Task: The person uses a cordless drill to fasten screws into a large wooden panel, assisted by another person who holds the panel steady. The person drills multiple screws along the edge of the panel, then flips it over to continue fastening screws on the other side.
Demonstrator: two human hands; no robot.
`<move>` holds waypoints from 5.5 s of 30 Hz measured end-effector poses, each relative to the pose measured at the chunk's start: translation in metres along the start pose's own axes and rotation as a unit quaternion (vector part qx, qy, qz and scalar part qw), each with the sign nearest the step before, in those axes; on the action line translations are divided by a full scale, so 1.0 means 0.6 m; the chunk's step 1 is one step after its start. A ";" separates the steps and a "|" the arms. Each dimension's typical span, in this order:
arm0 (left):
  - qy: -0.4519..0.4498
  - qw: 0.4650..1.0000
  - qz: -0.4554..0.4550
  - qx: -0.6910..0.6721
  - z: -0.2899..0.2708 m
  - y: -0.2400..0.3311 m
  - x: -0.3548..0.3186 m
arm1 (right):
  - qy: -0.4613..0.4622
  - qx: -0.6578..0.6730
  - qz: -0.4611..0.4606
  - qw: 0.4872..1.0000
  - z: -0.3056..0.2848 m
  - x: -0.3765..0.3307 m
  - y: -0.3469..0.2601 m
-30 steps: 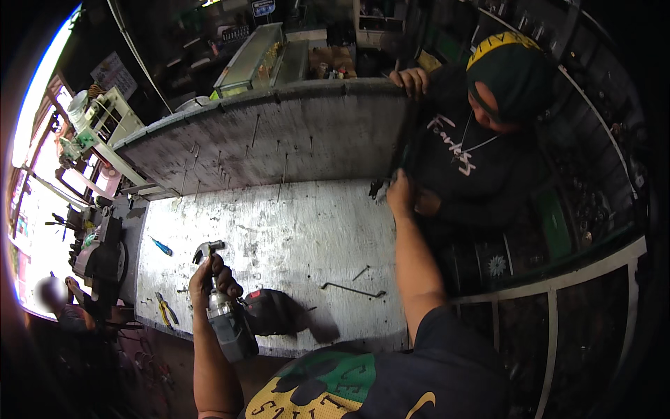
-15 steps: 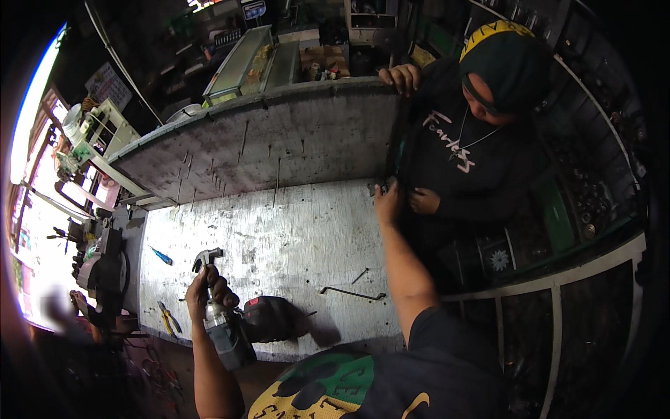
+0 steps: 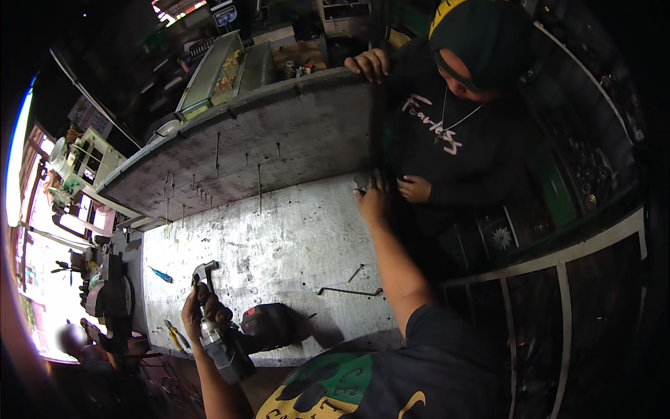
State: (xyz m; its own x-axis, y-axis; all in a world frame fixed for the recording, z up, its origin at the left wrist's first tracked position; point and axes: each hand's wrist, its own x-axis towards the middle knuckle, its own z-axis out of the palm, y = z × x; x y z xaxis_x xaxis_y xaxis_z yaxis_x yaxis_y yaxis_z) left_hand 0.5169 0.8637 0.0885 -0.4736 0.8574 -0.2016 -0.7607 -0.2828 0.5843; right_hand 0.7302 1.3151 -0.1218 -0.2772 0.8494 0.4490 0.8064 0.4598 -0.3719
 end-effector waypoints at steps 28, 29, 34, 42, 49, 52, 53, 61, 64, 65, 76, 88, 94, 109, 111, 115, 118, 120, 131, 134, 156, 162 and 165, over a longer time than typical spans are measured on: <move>0.069 0.997 0.008 -0.024 0.022 -0.012 -0.005 | -0.054 -0.020 0.040 0.998 -0.013 0.002 -0.013; 0.078 0.997 0.020 -0.004 0.020 -0.011 -0.005 | -0.044 -0.023 0.039 0.998 -0.028 -0.008 -0.023; 0.016 1.000 0.002 0.004 0.008 -0.003 0.003 | -0.329 0.416 -0.175 0.829 -0.186 -0.219 -0.192; 0.098 0.977 0.011 0.187 0.106 -0.110 0.126 | -0.339 0.655 -0.129 0.664 -0.321 -0.364 -0.349; -0.123 0.933 -0.257 0.221 0.216 -0.245 0.322 | -0.084 0.760 0.241 0.598 -0.265 -0.306 -0.262; -0.196 0.876 -0.345 0.276 0.226 -0.309 0.434 | -0.047 0.838 0.325 0.436 -0.214 -0.253 -0.209; -0.243 0.849 -0.371 0.288 0.228 -0.328 0.471 | -0.031 0.856 0.347 0.382 -0.198 -0.235 -0.194; -0.216 0.768 -0.331 0.504 0.219 -0.443 0.626 | 0.056 0.887 0.407 0.212 -0.084 -0.150 -0.144; -0.183 0.772 -0.321 0.517 0.219 -0.440 0.651 | 0.074 0.885 0.415 0.196 -0.050 -0.121 -0.155; -0.177 0.762 -0.316 0.536 0.221 -0.436 0.658 | 0.078 0.889 0.409 0.188 -0.044 -0.115 -0.158; -0.175 0.754 -0.337 0.536 0.240 -0.448 0.693 | 0.055 0.902 0.401 0.149 -0.028 -0.098 -0.135; -0.211 0.785 -0.376 0.444 0.229 -0.441 0.709 | 0.074 0.896 0.388 0.202 -0.007 -0.094 -0.138; -0.179 0.771 -0.369 0.487 0.211 -0.440 0.715 | 0.055 0.898 0.388 0.198 -0.013 -0.101 -0.135; -0.195 0.788 -0.338 0.476 0.210 -0.445 0.714 | 0.089 0.891 0.388 0.217 -0.012 -0.090 -0.127; -0.189 0.801 -0.345 0.451 0.210 -0.446 0.715 | 0.085 0.888 0.394 0.220 -0.012 -0.090 -0.128; -0.190 0.787 -0.365 0.459 0.216 -0.448 0.714 | 0.080 0.891 0.383 0.231 -0.013 -0.093 -0.125; -0.195 0.802 -0.349 0.444 0.220 -0.449 0.705 | 0.072 0.892 0.382 0.230 -0.014 -0.091 -0.120; -0.155 0.815 -0.331 0.451 0.219 -0.452 0.700 | 0.074 0.886 0.389 0.240 -0.014 -0.090 -0.118; -0.183 0.821 -0.312 0.442 0.209 -0.455 0.711 | 0.087 0.881 0.387 0.257 0.006 -0.096 -0.131; -0.145 0.829 -0.304 0.446 0.204 -0.456 0.713 | 0.083 0.883 0.381 0.259 0.011 -0.096 -0.132; -0.212 0.745 -0.129 0.619 0.187 -0.464 0.682 | 0.073 0.869 0.407 0.272 -0.011 -0.098 -0.134; -0.082 0.843 -0.236 0.477 0.214 -0.466 0.673 | 0.049 0.888 0.377 0.258 0.004 -0.100 -0.122; -0.053 0.836 -0.279 0.470 0.221 -0.465 0.676 | 0.049 0.890 0.367 0.267 0.002 -0.101 -0.116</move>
State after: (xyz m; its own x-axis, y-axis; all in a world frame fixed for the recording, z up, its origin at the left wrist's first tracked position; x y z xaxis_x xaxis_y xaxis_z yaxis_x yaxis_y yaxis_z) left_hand 0.5959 1.3476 -0.0523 -0.0806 0.7906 -0.6070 -0.1422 0.5937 0.7921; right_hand 0.6900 1.2321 -0.1243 -0.3012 0.9090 -0.2881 -0.9243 -0.3526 -0.1460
